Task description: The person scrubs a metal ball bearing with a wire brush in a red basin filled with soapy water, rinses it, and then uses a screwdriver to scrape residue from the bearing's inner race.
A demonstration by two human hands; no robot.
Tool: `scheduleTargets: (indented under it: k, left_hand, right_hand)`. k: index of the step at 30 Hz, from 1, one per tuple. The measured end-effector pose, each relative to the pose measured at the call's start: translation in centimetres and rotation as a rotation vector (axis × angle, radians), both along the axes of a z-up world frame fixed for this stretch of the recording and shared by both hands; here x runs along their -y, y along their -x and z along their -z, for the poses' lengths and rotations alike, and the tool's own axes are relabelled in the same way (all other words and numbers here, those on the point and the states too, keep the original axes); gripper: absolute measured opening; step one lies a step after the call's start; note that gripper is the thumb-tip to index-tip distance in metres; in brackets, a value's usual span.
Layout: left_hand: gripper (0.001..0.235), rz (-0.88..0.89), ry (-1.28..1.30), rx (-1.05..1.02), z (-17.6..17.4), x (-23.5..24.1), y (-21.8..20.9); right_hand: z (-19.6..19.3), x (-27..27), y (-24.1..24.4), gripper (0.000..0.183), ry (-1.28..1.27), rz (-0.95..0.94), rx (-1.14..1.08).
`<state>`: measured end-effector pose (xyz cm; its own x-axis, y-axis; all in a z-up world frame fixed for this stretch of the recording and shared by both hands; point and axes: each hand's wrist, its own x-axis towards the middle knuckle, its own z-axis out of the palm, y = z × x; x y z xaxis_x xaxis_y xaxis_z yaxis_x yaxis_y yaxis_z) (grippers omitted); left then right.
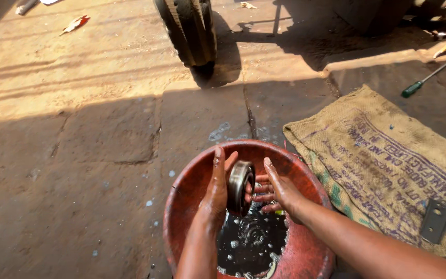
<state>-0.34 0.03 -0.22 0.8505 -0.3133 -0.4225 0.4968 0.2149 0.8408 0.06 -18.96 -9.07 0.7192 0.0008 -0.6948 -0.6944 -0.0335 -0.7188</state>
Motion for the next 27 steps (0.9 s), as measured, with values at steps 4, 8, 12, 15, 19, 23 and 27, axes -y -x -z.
scheduleTargets:
  k: [4, 8, 12, 15, 19, 23, 27]
  left_hand:
    - [0.121, 0.007, 0.009, 0.000, 0.4, 0.3, -0.5]
    - [0.121, -0.006, 0.016, -0.009, 0.6, 0.2, -0.4]
    - [0.121, -0.025, -0.008, -0.012, 0.4, 0.2, -0.5]
    - [0.121, -0.029, 0.047, 0.005, 0.4, 0.5, -0.4]
    - [0.122, -0.027, -0.041, 0.006, 0.4, 0.3, -0.4]
    - [0.123, -0.015, -0.019, 0.003, 0.9, 0.4, -0.4]
    - [0.121, -0.015, -0.037, -0.006, 1.5, 0.1, -0.4]
  right_hand:
    - [-1.6, -0.2, -1.3, 0.106, 0.009, -0.050, 0.085]
    - [-3.0, -0.7, -0.9, 0.103, 0.045, -0.084, 0.081]
    - [-4.2, -1.3, -0.7, 0.100, 0.033, -0.113, 0.093]
    - [-4.5, -1.2, -0.5, 0.100, 0.016, -0.122, 0.099]
    - [-4.4, -1.5, -0.5, 0.106, -0.007, -0.160, 0.130]
    - [-3.5, -1.4, -0.8, 0.104, 0.021, -0.107, 0.122]
    - [-2.4, -1.4, -1.8, 0.110, -0.003, -0.091, 0.207]
